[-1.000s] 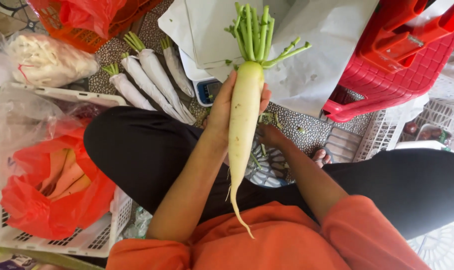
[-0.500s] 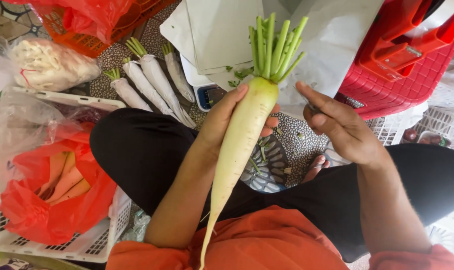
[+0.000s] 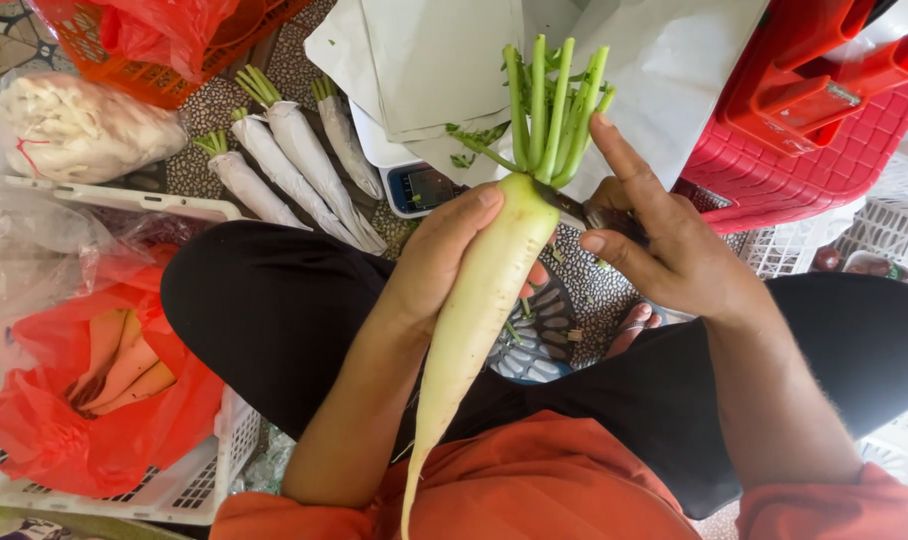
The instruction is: Trimming the green tops off radishes and wrapping each one individually in white paper.
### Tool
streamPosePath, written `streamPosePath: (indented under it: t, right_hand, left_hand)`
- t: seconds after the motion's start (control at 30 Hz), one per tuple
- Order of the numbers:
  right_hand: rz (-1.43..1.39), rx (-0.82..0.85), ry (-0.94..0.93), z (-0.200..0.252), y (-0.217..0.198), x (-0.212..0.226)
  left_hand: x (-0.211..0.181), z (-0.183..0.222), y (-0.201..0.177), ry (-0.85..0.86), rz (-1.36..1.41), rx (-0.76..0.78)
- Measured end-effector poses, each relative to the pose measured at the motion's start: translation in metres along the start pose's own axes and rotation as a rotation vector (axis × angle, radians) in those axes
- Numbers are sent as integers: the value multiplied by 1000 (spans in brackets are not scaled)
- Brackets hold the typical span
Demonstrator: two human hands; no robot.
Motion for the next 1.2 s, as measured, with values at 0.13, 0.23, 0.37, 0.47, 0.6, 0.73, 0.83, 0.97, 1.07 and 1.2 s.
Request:
streamPosePath:
  t: [0.13, 0.23, 0.37, 0.47, 0.6, 0.73, 0.83, 0.97, 1.07, 1.2]
  right_hand:
    - [66, -95, 38, -1, -3, -6]
    - [43, -137, 28, -4, -3, -5]
    - [20, -167, 17, -9, -5, -4]
    - [-5, -119, 13, -9, -7, -9]
    - [4, -56, -14, -6, -12, -16]
    - [-28, -87, -13, -6, -10, -15]
    - [-56, -110, -52, -8, -4, -17]
    - [-153, -58, -48, -6, -6, -29]
    - [-198, -4, -35, -5, -9, -34]
    - [-175, 322, 56, 1, -5, -35]
  left_hand:
    - [2, -4, -2, 14, -63, 2]
    - [2, -7, 1, 43, -116, 54]
    - [8, -9, 0, 30, -96, 35]
    - [5, -11, -2, 33, -80, 64]
    - [14, -10, -5, -99, 120, 79]
    - [16, -13, -2, -74, -3, 125]
    - [16, -13, -4, -51, -57, 77]
    - [8, -19, -4, 90, -225, 104]
    - [-7, -18, -11, 274, -417, 13]
    - [-5, -20, -23, 198, -250, -18]
Point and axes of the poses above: each hand's wrist, its own z-axis away from the middle knuckle, its own y-axis out of the palm, x = y × z, the point moved 8 cm from there along -z, towards the middle knuckle, and after that the axes turned 12 degrees about y, right-handed, at the moved point
